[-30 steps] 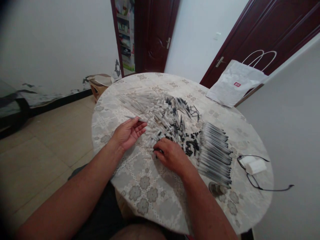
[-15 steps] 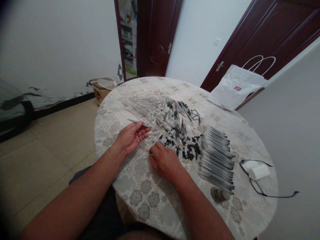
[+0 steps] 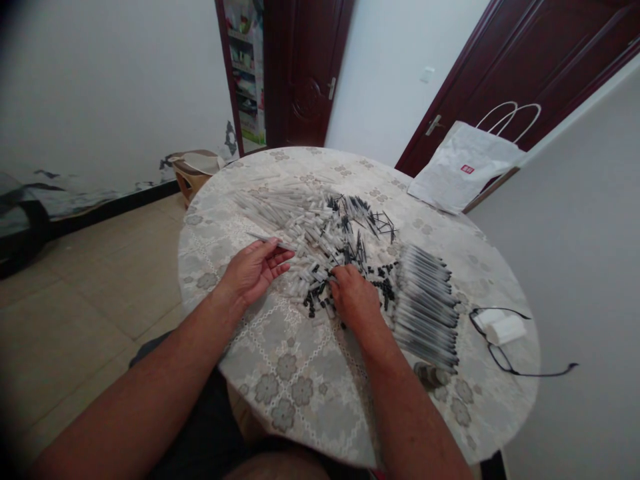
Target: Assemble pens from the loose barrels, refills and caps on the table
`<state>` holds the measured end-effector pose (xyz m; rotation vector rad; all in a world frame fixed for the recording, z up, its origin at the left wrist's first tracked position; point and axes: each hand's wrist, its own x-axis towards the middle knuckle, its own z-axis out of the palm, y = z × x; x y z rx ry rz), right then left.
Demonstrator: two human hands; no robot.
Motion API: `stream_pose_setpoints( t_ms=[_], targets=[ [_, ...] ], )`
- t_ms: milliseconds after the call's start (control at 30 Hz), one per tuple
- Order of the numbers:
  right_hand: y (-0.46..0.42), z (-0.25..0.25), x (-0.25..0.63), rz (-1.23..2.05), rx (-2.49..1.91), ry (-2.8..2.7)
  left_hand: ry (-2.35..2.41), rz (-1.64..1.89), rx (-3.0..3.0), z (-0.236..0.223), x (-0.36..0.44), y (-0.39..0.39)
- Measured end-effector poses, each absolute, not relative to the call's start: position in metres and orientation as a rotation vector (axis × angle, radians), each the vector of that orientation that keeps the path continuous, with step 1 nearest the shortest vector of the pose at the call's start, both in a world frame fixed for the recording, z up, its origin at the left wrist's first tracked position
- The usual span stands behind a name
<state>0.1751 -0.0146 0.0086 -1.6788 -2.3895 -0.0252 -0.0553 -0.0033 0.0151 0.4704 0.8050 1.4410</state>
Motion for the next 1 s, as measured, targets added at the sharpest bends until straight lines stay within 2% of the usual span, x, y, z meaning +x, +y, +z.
stream_pose_setpoints(
  t_ms=[367,700,800,1000],
  targets=[
    [-0.021,0.020,0.168,0.079,-1.644,-2.606,0.835,1.433,0.482,0.019,-0.055,-0.007],
    [-0.021,0.015,0.163,0.149,-1.571,-2.576,0.828,1.422,0.492,0.017,-0.053,-0.007],
    [-0.020,0.015,0.165,0.323,-1.461,-2.288,0.826,1.409,0.504,0.016,-0.053,-0.007],
    [-0.018,0.010,0.157,0.948,-1.270,-1.487,0.766,1.267,0.576,0.017,-0.050,-0.010]
  ],
)
